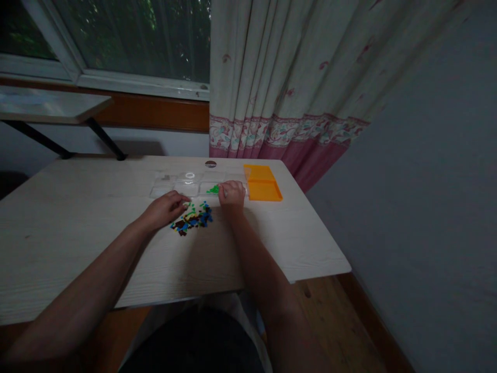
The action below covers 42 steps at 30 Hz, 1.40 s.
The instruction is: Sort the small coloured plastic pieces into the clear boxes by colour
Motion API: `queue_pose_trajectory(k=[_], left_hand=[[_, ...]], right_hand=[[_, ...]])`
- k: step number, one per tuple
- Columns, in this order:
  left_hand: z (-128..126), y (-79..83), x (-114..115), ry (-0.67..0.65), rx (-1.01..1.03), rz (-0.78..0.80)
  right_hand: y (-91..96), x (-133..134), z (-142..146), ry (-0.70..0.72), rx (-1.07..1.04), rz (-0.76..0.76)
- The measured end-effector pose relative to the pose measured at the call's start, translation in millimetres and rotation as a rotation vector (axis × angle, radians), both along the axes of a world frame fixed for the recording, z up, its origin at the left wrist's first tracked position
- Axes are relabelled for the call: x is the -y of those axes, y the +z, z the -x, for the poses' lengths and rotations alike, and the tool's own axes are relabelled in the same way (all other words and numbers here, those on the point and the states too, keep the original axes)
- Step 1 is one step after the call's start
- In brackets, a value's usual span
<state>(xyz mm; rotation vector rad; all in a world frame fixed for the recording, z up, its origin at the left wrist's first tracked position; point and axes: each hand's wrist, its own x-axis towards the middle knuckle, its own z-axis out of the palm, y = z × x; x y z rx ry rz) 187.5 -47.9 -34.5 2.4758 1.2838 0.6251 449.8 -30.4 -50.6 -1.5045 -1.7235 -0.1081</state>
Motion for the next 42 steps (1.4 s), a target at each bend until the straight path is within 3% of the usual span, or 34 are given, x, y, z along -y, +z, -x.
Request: queue_pose_trajectory(k=[8,24,42], left_hand=[[-8.4,-2.4,2.6,0.063,-0.113,-0.084],[-5.2,14.7,12.0,0.063,-0.166,-0.084],[-9.8,4.3,9.7,0.054,-0.067,-0.075]], right_hand=[[5.2,4.9,3.9,0.028,0.025,0.043],[10.3,14.4,19.7,0.134,0.048,0.06],[7.5,25.0,35.5,0.226,0.079,0.0]])
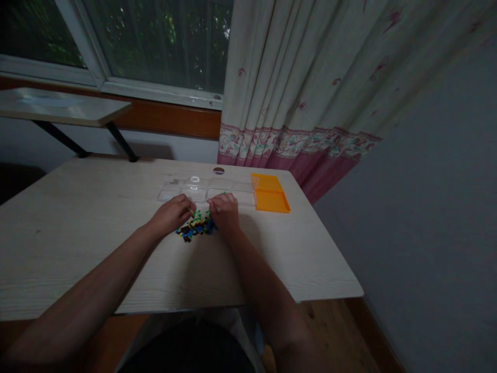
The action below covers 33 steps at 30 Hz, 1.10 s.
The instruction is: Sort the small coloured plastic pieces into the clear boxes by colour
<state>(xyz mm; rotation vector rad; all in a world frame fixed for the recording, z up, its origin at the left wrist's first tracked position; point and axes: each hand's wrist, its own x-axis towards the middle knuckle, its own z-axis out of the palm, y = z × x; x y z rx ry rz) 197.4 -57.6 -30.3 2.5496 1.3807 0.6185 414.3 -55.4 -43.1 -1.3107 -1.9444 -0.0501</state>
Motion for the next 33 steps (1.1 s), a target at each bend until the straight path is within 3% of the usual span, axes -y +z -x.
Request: queue_pose_trajectory(k=[16,22,33], left_hand=[[-6.5,-2.2,-0.9,0.066,-0.03,-0.039],[-4.0,-2.4,-5.6,0.055,0.121,0.002],[-8.1,-4.2,-7.0,-0.045,0.357,0.094]], right_hand=[[0.0,2.6,3.2,0.069,0.102,0.035],[0.2,4.5,4.0,0.191,0.139,0.067],[5.5,4.3,6.7,0.195,0.141,0.063]])
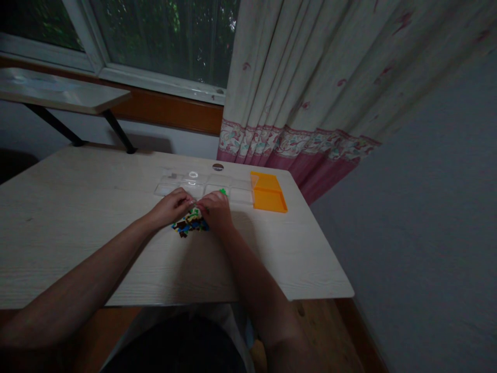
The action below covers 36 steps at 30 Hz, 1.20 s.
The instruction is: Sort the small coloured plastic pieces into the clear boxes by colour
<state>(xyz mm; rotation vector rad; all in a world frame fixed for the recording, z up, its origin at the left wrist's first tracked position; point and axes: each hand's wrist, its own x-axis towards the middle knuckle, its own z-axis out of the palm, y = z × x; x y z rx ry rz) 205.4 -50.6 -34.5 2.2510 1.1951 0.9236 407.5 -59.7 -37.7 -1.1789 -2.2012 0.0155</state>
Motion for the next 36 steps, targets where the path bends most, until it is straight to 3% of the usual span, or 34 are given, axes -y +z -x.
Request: queue_pose_trajectory(k=[3,9,13,27,36], left_hand=[[1.3,0.8,-1.3,0.04,0.012,-0.008],[12.3,3.2,-4.7,0.17,-0.127,-0.081],[15.2,6.6,-2.2,0.179,-0.259,-0.118],[9.8,9.7,3.8,0.074,-0.318,-0.119],[16.1,6.8,-0.5,-0.158,-0.243,-0.086]], right_hand=[[-1.8,-1.9,-1.0,-0.042,-0.032,-0.016],[-8.8,-15.9,-20.3,-0.385,-0.178,-0.12],[-16.0,-24.8,-31.8,-0.504,-0.178,-0.111],[-25.5,-30.5,-34.1,-0.514,-0.181,-0.14],[-18.5,-24.8,-27.6,-0.499,-0.192,-0.118]])
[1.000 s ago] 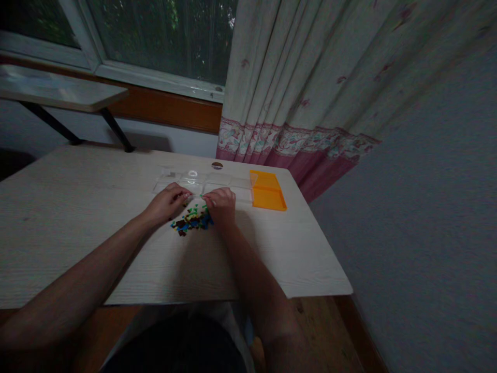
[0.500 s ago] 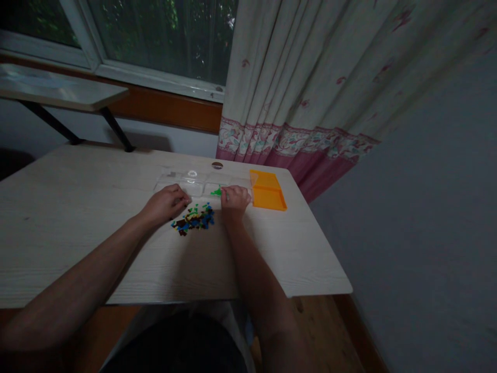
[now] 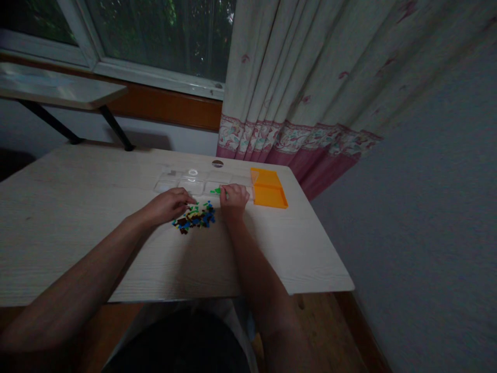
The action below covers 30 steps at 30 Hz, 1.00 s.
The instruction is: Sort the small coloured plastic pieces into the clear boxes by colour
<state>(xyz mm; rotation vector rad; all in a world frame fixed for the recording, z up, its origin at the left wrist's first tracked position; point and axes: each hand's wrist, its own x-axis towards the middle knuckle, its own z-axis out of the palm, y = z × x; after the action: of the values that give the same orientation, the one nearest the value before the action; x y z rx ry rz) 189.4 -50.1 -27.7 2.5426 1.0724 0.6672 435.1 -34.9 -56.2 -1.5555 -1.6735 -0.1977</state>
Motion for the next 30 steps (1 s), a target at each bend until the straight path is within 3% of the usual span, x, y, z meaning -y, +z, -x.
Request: queue_pose_trajectory(k=[6,12,30], left_hand=[[2.7,5.2,2.7,-0.054,-0.016,0.045],[2.1,-1.4,-0.6,-0.089,0.0,0.053],[-8.0,-5.6,0.8,-0.013,-0.02,-0.009]], right_hand=[[2.4,2.1,2.2,-0.002,0.012,0.026],[5.2,5.4,3.8,-0.002,0.035,0.047],[4.2,4.1,4.7,0.058,0.008,0.034]])
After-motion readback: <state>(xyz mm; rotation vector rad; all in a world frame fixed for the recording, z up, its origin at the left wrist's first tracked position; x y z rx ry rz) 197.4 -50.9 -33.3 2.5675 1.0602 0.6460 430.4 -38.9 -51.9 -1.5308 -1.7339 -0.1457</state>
